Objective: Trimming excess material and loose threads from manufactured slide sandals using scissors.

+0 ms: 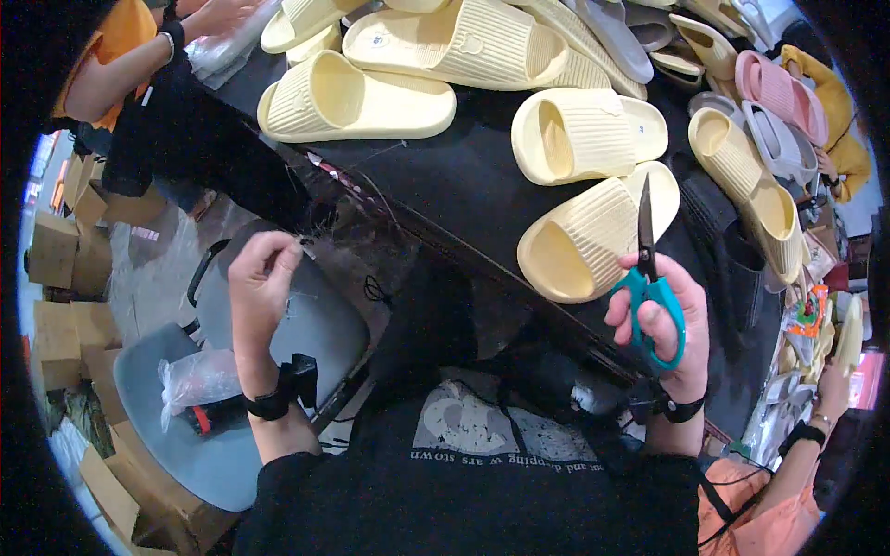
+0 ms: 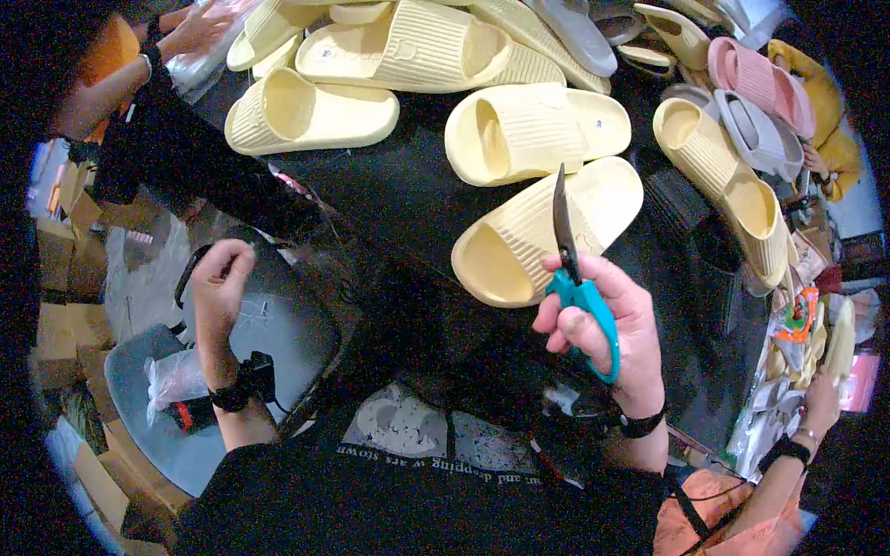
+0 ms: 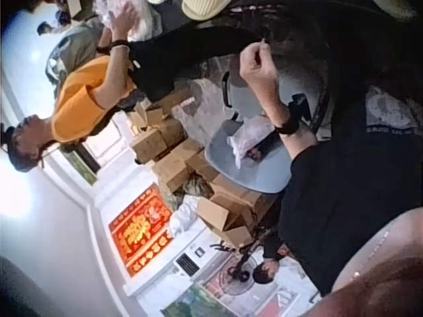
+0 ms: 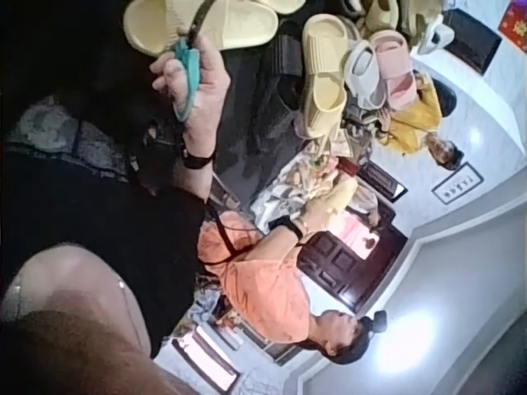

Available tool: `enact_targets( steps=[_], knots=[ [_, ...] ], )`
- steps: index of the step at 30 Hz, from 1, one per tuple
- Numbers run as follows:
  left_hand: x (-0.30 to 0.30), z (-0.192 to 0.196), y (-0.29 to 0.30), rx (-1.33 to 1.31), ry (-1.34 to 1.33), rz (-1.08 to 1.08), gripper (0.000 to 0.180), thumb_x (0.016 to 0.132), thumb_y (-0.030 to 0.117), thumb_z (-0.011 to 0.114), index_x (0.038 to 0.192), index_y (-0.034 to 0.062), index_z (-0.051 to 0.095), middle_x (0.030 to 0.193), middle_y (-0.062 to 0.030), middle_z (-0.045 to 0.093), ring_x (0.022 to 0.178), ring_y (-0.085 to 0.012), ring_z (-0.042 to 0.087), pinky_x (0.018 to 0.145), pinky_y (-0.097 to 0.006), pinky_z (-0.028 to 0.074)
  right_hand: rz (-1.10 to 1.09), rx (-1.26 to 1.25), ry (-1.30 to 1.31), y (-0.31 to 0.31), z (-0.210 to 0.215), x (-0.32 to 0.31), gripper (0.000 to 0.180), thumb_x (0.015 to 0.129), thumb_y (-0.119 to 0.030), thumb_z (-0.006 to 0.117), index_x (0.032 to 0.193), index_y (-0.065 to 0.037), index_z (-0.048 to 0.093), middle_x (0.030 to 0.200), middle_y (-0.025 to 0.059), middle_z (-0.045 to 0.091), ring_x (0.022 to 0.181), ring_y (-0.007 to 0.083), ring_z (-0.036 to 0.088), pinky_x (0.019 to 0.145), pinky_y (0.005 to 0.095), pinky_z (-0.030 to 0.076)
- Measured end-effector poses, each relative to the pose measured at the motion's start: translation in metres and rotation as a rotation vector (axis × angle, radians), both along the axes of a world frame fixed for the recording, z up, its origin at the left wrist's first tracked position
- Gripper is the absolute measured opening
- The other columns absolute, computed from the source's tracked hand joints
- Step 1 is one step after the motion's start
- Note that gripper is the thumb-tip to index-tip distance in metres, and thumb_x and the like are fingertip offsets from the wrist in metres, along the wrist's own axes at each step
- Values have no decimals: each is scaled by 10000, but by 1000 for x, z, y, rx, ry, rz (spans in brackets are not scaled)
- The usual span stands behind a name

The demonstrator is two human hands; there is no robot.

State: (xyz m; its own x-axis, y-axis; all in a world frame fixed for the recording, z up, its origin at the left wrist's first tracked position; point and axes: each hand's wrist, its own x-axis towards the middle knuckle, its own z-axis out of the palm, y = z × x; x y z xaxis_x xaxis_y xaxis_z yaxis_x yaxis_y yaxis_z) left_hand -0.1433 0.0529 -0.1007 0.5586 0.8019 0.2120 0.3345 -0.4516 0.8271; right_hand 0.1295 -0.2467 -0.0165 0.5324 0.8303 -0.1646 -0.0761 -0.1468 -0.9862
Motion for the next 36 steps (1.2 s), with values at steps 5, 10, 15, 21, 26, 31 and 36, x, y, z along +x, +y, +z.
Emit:
enact_targets(
  steps=[5,10,15,21,26,31,36],
  knots=[
    [-13,-54,20,189,451,-8,136,800,110,618,877,-2,614,817,-166,630,725,-309,605,630,-360,469,-40,71,-93,3,21,11,445,836,-124,618,1240,7,483,787,70,619,609,74,564,558,183,473],
    [-43,-137,18,178,956,-36,158,808,100,517,930,54,606,903,-217,616,829,-395,599,691,-468,495,-99,53,-160,10,28,19,392,848,-87,591,1214,7,486,771,67,617,598,85,568,545,199,476],
    [-21,-121,7,170,876,-77,178,803,96,492,932,45,603,921,-211,622,853,-388,603,708,-482,499,-171,94,-191,1,33,30,370,855,-102,593,1194,8,496,760,64,620,590,78,568,532,197,474],
    [45,-14,-16,59,450,-406,211,838,146,564,996,20,621,867,-187,637,812,-333,632,694,-391,510,-170,108,-161,4,21,45,328,867,-87,563,1175,5,499,743,51,620,566,68,558,515,199,460],
    [96,44,-47,-234,2,-576,192,869,73,573,1023,-36,608,832,-97,635,753,-130,609,650,-244,482,-267,294,-121,6,0,54,300,865,-71,545,1155,-6,502,733,52,608,540,71,537,494,211,451],
    [142,49,-69,-86,-43,-647,231,869,75,579,1071,-37,584,886,-94,629,695,-127,585,637,-247,481,-344,338,-108,1,3,57,293,866,-63,529,1152,-7,500,717,48,590,532,73,528,484,216,446],
    [175,40,-90,-164,27,-678,373,857,88,600,1196,-31,502,883,-105,635,677,-107,564,619,-248,479,-345,345,-33,-4,-4,69,292,879,-115,545,1154,-26,500,725,44,587,539,70,533,476,206,442]
  ],
)
